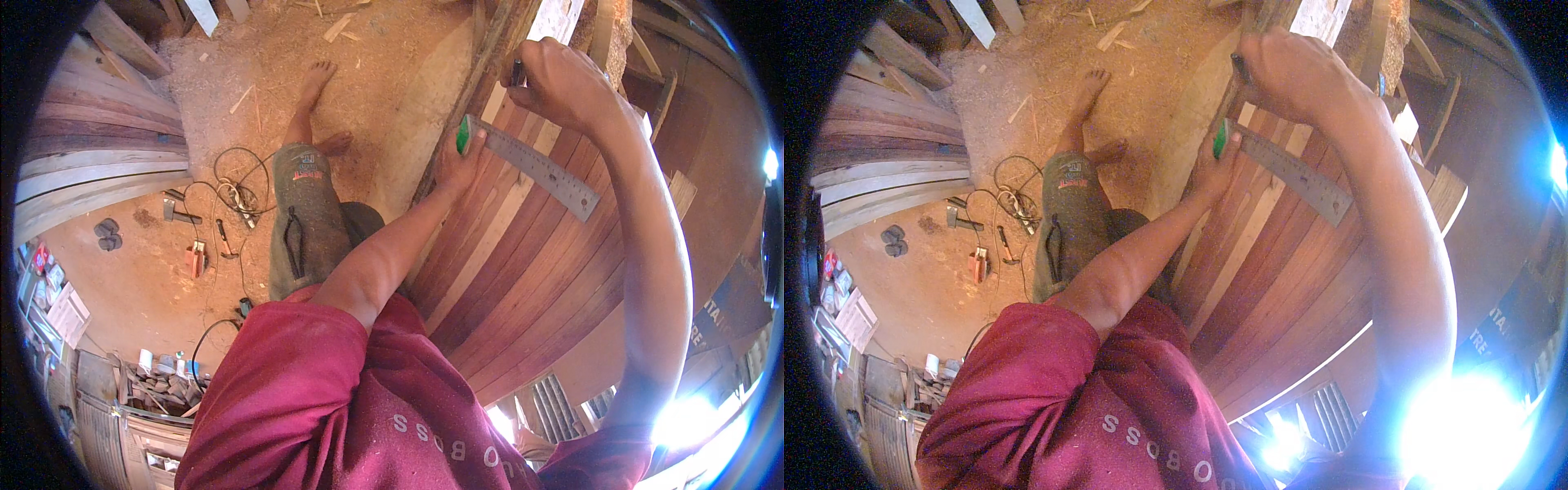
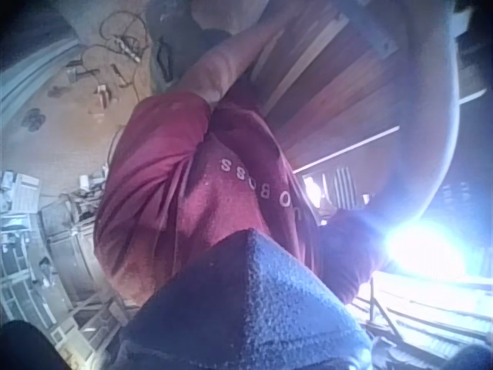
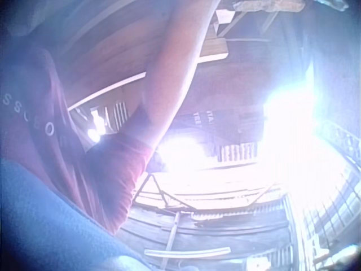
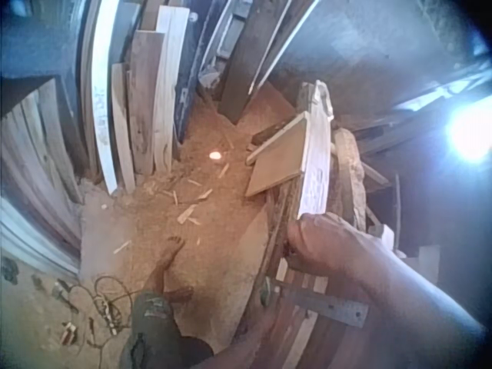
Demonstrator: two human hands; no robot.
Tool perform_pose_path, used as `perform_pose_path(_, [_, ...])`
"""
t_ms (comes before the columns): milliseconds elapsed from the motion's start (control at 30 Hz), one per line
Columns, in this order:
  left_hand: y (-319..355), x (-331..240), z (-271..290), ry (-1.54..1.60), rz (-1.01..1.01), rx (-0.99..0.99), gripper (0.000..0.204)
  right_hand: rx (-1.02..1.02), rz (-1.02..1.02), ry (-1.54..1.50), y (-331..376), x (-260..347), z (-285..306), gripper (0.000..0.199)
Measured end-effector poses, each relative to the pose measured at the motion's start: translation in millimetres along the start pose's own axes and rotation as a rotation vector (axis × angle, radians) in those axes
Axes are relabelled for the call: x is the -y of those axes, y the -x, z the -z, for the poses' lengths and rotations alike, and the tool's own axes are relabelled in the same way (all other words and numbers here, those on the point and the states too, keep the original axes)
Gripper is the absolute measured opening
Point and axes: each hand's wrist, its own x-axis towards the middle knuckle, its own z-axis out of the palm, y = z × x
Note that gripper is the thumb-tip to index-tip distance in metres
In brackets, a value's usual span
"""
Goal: The person uses a square and a pen to mark lines on wood boards.
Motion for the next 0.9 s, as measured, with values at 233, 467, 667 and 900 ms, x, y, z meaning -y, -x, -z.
perform_pose_path(233, [-6,4,-3,0.02,-0.051,-0.01,0.071,-0.096,0.039,-0.037,-2,-11,-12,0.018])
perform_pose_path(467, [-10,3,-4,-0.007,-0.021,-0.006,0.072,-0.113,0.044,-0.045,-2,-23,-22,0.019])
perform_pose_path(667, [-10,3,-4,-0.05,-0.01,-0.024,0.072,-0.048,0.004,-0.049,-3,-25,-19,0.036])
perform_pose_path(900, [-11,4,-4,0.031,-0.056,-0.003,0.073,-0.05,0.005,-0.053,-6,-24,-20,0.035])
